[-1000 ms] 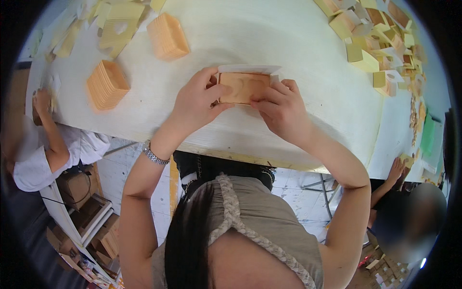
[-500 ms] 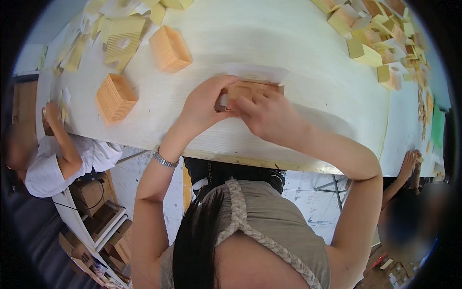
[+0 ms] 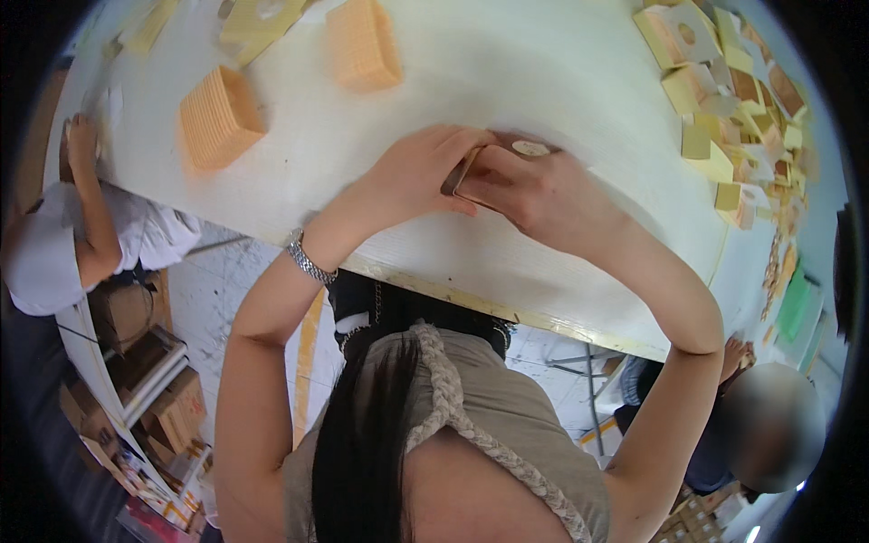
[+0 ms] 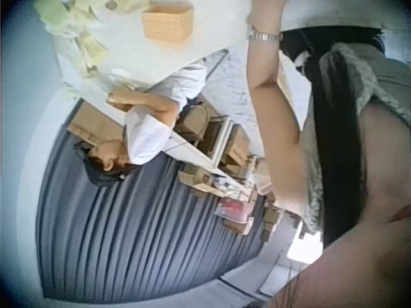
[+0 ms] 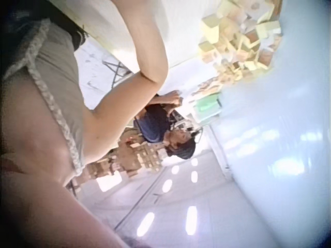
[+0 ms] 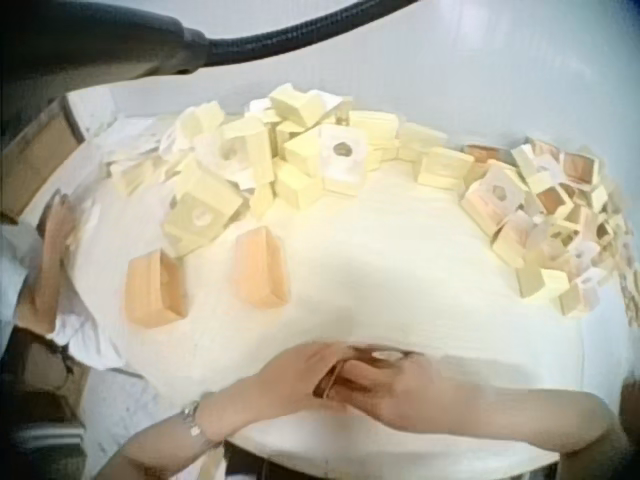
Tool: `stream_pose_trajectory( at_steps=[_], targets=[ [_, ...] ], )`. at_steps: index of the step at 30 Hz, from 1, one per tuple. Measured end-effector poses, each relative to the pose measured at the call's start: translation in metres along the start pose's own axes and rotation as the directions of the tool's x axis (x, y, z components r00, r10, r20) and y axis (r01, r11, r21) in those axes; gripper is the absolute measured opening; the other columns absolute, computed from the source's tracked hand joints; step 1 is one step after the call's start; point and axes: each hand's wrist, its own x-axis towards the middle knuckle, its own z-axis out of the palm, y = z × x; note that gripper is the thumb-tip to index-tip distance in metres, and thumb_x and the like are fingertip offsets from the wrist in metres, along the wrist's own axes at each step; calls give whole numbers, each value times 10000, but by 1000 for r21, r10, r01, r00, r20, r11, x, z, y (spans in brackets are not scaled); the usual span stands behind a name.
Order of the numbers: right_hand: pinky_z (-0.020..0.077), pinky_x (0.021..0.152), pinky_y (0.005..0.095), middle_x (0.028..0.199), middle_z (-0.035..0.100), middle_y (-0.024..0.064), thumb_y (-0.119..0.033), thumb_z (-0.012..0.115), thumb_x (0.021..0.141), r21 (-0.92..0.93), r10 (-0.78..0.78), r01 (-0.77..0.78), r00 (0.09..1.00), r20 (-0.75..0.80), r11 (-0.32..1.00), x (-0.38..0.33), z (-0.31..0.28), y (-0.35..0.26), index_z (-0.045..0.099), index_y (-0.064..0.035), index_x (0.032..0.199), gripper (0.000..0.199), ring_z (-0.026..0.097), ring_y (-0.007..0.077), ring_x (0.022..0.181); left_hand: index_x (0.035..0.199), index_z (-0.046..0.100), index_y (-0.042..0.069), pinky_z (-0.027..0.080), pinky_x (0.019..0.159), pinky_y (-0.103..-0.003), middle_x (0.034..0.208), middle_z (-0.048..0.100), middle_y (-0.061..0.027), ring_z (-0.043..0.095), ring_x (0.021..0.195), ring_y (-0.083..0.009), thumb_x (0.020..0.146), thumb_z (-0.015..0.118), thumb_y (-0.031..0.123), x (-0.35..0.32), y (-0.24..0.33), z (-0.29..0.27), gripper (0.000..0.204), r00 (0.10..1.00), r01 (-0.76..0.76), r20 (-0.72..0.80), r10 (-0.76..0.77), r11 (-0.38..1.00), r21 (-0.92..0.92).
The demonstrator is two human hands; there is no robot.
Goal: The person assembles small paper boxes by folding flat pieces and inserting them into white cardboard frames. They repeatedly pick up pieces, fold them, and place them into frames on a white table. Other workers are visible in the background performing similar tasks.
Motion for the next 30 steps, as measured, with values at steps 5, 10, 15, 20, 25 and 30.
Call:
stream_pose_trajectory(
  at_steps=[5, 10, 15, 20, 25, 30],
  targets=[
    [547, 643, 313, 971, 564, -7, -164, 677, 798, 23, -23, 19, 986, 164, 1000, 18, -8, -3, 673, -132, 946, 151, 633, 162, 889, 1249, 535, 85, 454, 979, -414, 1196, 608, -129, 558, 1131, -335, 640, 846, 238, -3, -9, 7, 701, 997, -46, -57, 46, 999, -3],
    [541, 655, 319, 882, 561, 22, -173, 674, 790, 97, -49, 32, 983, 178, 995, 17, -9, -2, 642, -84, 858, 116, 632, 192, 847, 1259, 514, 95, 466, 964, -417, 1177, 601, -142, 561, 1126, -344, 666, 829, 208, -7, -14, 11, 682, 991, -113, -73, 115, 993, 21],
    [540, 682, 331, 849, 564, 47, -136, 669, 762, 127, -31, 15, 991, 128, 992, 15, -7, -3, 635, -61, 823, 103, 632, 221, 829, 1250, 503, 104, 487, 922, -413, 1146, 600, -132, 575, 1092, -330, 680, 821, 208, -8, -12, 14, 661, 967, -191, -159, 199, 980, 61],
    [539, 661, 352, 873, 640, 74, -139, 701, 802, 289, 210, -247, 966, 152, 925, 12, 1, -8, 641, -50, 839, 114, 651, 255, 770, 1232, 517, 111, 492, 891, -408, 1124, 604, -102, 582, 1067, -306, 701, 809, 240, -6, -13, 16, 620, 979, -157, -134, 152, 987, -33],
    [527, 640, 365, 887, 682, 73, -121, 719, 801, 439, 466, -514, 857, 220, 737, 8, 0, -13, 672, -83, 880, 99, 659, 273, 731, 1262, 516, 115, 492, 894, -405, 1155, 604, -92, 593, 1045, -299, 718, 803, 269, -4, -15, 15, 633, 976, -163, -148, 162, 987, 6],
    [529, 646, 371, 880, 667, 91, -93, 705, 791, 425, 519, -551, 831, 200, 718, 4, 0, -21, 680, -78, 918, 130, 656, 275, 745, 1340, 481, 117, 483, 924, -408, 1208, 594, -116, 597, 1054, -307, 712, 809, 274, -6, -12, 13, 726, 976, -153, -155, 152, 988, 7]
  ],
)
